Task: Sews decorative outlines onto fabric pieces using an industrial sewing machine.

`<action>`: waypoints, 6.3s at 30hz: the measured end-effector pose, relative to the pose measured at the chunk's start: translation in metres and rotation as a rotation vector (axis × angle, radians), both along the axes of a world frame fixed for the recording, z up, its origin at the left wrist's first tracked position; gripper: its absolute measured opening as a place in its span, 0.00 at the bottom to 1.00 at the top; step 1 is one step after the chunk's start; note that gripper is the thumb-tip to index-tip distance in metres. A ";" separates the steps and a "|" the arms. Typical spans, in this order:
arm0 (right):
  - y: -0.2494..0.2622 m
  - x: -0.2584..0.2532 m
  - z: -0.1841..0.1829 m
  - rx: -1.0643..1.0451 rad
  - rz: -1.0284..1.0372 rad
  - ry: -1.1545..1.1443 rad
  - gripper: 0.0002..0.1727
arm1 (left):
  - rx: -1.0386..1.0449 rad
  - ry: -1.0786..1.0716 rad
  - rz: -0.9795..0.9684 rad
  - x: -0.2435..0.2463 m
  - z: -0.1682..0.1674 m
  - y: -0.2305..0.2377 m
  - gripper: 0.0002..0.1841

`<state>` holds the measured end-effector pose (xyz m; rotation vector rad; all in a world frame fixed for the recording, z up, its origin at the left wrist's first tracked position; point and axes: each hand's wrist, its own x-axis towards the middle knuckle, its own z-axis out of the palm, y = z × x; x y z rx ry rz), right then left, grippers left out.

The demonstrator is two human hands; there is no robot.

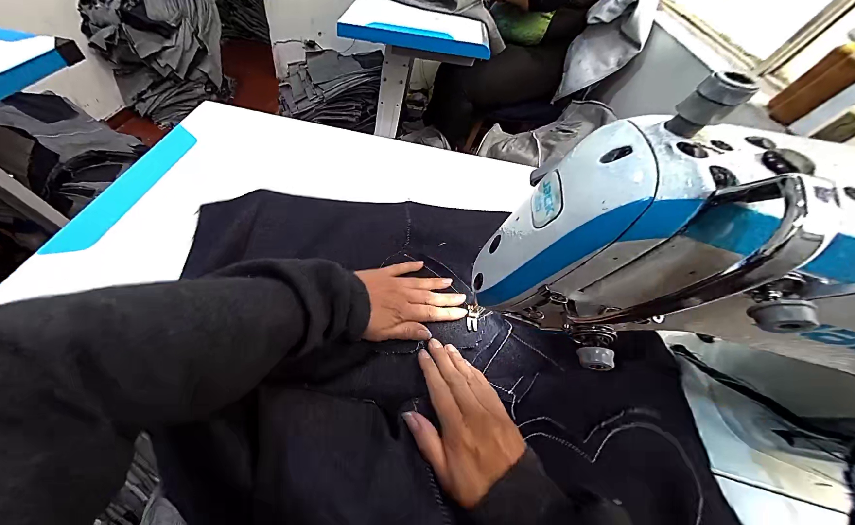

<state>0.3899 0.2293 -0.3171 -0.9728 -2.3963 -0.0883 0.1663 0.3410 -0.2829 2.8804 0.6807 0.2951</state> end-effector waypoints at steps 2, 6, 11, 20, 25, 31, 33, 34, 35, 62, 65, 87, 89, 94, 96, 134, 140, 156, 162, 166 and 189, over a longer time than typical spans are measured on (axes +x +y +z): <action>0.024 0.034 0.003 -0.028 0.185 0.008 0.35 | 0.009 0.014 0.276 0.016 0.000 -0.037 0.29; 0.104 0.101 0.021 -0.134 0.565 -0.086 0.21 | -0.169 0.025 0.779 0.090 0.000 -0.117 0.40; 0.067 0.082 0.085 -0.182 0.139 -0.282 0.13 | -0.427 0.159 0.763 0.100 0.033 -0.132 0.43; -0.010 0.046 -0.007 0.039 -0.059 0.000 0.27 | 0.111 -0.015 -0.007 0.000 -0.007 -0.045 0.29; 0.018 0.079 -0.002 -0.028 0.102 0.053 0.24 | 0.114 -0.045 0.283 0.027 -0.015 -0.084 0.35; 0.070 0.101 0.009 -0.136 0.270 0.070 0.22 | 0.064 -0.071 0.618 0.076 -0.015 -0.103 0.38; 0.085 0.102 0.013 -0.150 0.284 0.079 0.22 | 0.012 -0.056 0.735 0.095 -0.014 -0.106 0.39; 0.089 0.102 0.015 -0.145 0.278 0.075 0.22 | -0.018 -0.037 0.775 0.101 -0.013 -0.107 0.40; 0.093 0.102 0.015 -0.130 0.273 0.074 0.22 | -0.041 -0.015 0.803 0.106 -0.010 -0.107 0.40; 0.091 0.104 0.064 -0.282 0.375 -0.403 0.25 | 0.094 -0.014 0.647 0.042 -0.015 -0.098 0.43; 0.082 0.102 0.064 -0.199 0.435 -0.484 0.34 | 0.126 0.069 0.349 -0.025 -0.002 -0.039 0.34; -0.021 -0.019 0.026 0.083 -0.363 -0.115 0.34 | 0.029 0.059 -0.033 0.017 0.008 0.039 0.34; -0.013 -0.007 0.032 0.021 -0.281 -0.093 0.32 | 0.035 0.043 -0.024 0.017 0.008 0.038 0.34; -0.015 -0.010 0.020 0.157 -0.303 -0.183 0.34 | 0.034 0.020 -0.038 0.016 0.005 0.039 0.35; -0.016 -0.013 0.017 0.203 -0.327 -0.193 0.35 | 0.036 0.025 -0.042 0.015 0.005 0.040 0.36; 0.021 0.059 0.073 -0.110 0.006 -0.092 0.24 | -0.197 0.342 0.605 0.046 0.064 -0.006 0.42; -0.012 -0.053 0.027 -0.304 -0.271 -0.012 0.52 | 0.137 -0.009 -0.153 0.040 0.014 0.067 0.25; 0.124 0.099 0.020 -0.088 0.650 -0.085 0.16 | -0.026 0.066 0.860 0.063 -0.006 -0.099 0.39; 0.052 0.074 0.096 -0.139 0.062 -0.301 0.10 | -0.266 0.250 0.575 0.034 0.057 -0.079 0.26; -0.018 -0.009 0.048 -0.234 -0.146 0.011 0.31 | 0.168 0.124 -0.167 -0.005 0.029 -0.006 0.24; 0.045 0.080 -0.002 -0.026 0.053 0.158 0.24 | -0.038 -0.014 0.878 0.097 -0.005 -0.097 0.38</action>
